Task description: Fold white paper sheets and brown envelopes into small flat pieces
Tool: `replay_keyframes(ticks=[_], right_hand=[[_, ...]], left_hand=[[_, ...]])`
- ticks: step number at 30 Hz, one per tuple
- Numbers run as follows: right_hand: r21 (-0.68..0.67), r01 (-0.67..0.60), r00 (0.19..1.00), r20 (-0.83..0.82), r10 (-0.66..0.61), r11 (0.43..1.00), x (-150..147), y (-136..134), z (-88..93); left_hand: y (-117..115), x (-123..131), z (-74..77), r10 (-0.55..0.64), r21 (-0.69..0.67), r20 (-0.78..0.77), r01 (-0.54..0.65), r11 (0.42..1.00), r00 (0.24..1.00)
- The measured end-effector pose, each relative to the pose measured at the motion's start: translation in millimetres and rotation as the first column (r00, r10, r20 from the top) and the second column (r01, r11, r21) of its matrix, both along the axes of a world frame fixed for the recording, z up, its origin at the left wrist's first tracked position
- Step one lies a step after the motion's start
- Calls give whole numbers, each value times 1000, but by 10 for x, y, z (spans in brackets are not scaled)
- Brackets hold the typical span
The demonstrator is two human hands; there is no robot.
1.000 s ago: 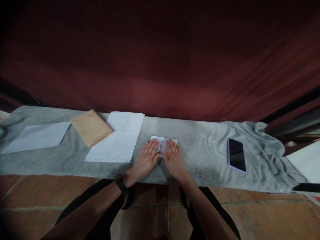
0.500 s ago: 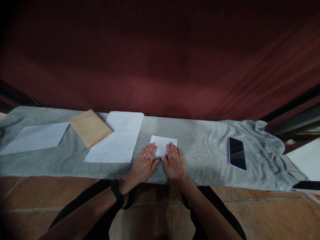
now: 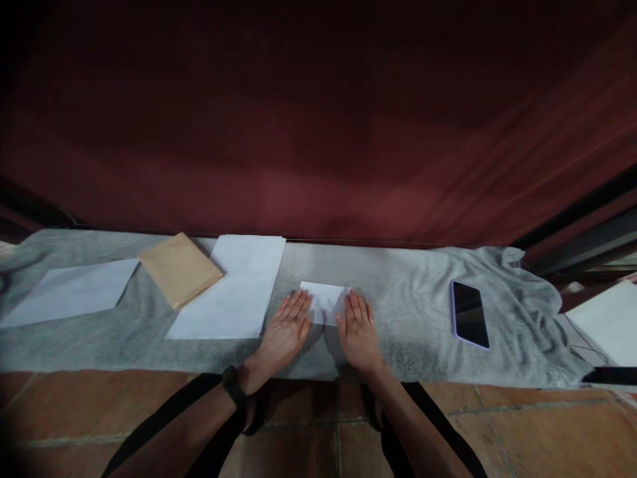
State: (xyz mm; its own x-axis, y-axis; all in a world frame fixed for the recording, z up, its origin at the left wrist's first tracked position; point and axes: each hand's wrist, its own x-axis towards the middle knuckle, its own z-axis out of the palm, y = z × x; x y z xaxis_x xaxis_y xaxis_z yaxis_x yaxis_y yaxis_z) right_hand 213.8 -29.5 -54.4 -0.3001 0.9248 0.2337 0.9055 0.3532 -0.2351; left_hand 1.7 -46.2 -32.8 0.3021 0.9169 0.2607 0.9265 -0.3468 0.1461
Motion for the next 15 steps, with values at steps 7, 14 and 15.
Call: replay_keyframes(ticks=[7, 14, 15], right_hand=[[-48, -143, 989, -42, 141, 989, -354, 77, 25], [37, -120, 993, -5, 120, 992, -352, 108, -93], [49, -116, 993, -1, 116, 992, -334, 109, -97]], left_hand=[[138, 168, -147, -71, 2, -3, 71, 997, 997], [178, 166, -194, -47, -9, -43, 47, 999, 998], [179, 159, -186, -37, -7, -42, 36, 999, 998]])
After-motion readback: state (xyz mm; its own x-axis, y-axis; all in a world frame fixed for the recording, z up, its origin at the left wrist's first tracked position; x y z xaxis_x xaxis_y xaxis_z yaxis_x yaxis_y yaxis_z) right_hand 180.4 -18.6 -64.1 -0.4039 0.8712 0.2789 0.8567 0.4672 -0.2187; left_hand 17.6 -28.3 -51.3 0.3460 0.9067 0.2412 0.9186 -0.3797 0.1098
